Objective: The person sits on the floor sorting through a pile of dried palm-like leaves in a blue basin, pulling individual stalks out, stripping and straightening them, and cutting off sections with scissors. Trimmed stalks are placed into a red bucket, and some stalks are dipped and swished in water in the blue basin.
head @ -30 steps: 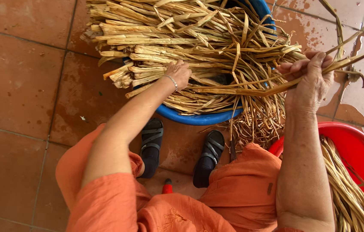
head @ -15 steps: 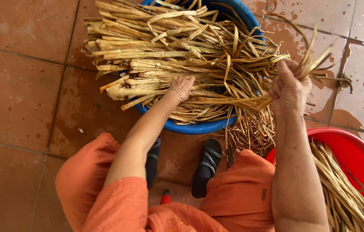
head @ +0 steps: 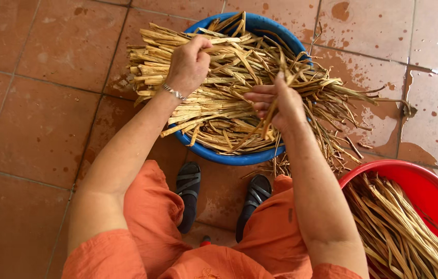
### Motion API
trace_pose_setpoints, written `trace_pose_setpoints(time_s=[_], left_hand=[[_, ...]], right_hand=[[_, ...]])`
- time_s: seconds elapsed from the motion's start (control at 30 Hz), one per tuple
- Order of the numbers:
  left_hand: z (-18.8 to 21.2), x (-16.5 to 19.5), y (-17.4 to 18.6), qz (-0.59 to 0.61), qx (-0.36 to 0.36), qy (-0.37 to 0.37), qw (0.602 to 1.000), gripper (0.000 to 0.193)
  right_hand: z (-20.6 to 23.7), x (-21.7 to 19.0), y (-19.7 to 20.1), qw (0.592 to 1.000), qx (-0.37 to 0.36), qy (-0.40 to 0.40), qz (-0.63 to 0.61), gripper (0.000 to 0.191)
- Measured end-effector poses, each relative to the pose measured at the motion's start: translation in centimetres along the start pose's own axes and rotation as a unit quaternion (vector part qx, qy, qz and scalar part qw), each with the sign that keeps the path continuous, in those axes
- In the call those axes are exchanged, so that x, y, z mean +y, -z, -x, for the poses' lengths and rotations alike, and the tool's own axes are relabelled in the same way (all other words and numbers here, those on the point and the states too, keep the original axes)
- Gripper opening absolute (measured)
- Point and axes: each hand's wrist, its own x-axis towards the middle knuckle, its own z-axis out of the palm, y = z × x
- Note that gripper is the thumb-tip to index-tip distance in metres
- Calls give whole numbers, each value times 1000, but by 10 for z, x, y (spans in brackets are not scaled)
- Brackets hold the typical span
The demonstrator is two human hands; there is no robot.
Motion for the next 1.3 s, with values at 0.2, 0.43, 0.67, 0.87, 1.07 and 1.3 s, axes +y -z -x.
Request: trace_pose_setpoints(time_s=[0.2,0.43,0.67,0.87,1.07,1.3], left_hand=[[59,12,23,306,-7,-64,950,20],[86,7,7,168,-250,-37,953,33],[34,42,-56,290,-177,-21,940,31],[19,70,-87,290,-111,10,951,35],[52,77,-92,297,-300,98,901,39],[78,70,-84,280,-363,62,887,41]], right_hand=[[-8,-4,-20,988,13,63,-143,41],[-19,-6,9,943,-29,299,-140,27],[-11,10,-20,966,-59,251,1,20],[-29,21,-7,951,32,303,-50,22],[-58,0,81,917,184,317,-159,20],[-68,-7,158,875,236,304,-295,11]])
